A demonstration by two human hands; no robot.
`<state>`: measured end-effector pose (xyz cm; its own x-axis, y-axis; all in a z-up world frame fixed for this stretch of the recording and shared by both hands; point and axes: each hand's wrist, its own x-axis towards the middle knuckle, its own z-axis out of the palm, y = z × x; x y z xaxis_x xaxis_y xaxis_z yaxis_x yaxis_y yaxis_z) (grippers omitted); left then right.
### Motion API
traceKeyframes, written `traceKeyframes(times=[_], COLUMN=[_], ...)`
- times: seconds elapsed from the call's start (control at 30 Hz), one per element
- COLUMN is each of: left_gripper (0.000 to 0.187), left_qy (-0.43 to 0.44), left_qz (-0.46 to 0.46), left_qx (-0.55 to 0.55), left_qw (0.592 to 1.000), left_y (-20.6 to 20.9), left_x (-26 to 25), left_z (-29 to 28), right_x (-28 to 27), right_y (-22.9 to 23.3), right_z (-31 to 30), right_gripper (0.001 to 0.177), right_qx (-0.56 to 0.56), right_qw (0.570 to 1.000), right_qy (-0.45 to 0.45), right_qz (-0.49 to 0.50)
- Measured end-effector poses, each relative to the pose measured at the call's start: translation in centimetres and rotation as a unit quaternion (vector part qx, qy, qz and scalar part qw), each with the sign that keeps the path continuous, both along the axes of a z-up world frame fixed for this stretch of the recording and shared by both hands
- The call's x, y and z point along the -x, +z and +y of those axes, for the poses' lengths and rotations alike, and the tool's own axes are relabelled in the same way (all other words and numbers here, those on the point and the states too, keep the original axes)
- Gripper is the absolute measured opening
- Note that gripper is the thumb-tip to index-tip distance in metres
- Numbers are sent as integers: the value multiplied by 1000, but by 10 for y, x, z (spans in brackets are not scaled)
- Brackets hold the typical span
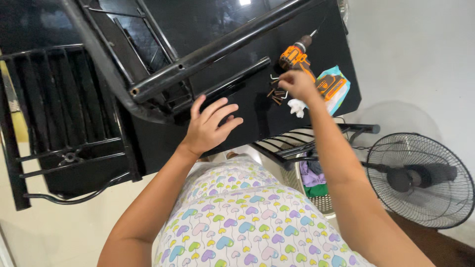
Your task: The person uses a cordless drill to fasten screws into a black metal frame, then aligns and attaches additional metal bars to assemble a piece of furniture.
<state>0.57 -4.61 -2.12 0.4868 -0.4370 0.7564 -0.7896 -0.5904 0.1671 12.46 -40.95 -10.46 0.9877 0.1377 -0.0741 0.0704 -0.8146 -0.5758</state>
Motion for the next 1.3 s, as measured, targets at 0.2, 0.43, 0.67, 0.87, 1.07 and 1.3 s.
traceKeyframes(times=[0.2, 0.43, 0.67, 0.87, 1.07, 1.3], left_gripper=[19, 20, 25, 58, 96, 92], left_qy=[-48, -13, 129, 352, 344, 331], left_qz=[127, 158, 52, -88, 73, 89], left_qx=[-6, 4, 15, 125, 314, 322], left_qw=[991, 987, 990, 923, 882, 882], left_y=[-18, -14, -29, -47, -34, -34], left_x=[-12, -2, 19, 27, 8, -10], left_z=[-34, -42, -18, 25, 57, 64], right_x=[-13, -18, -19, -11, -2, 21], right_y=[-113, -131, -131, -132, -96, 21], right_z=[-10, 5, 9, 12, 30, 92], right_gripper=[39, 37, 30, 31, 29, 30], right_qx=[47, 149, 102, -27, -105, -310], right_qw=[987, 962, 962, 985, 985, 936], right_qy=[-139, -179, -208, -171, -135, 101], right_qz=[65, 142, 141, -22, -19, 132])
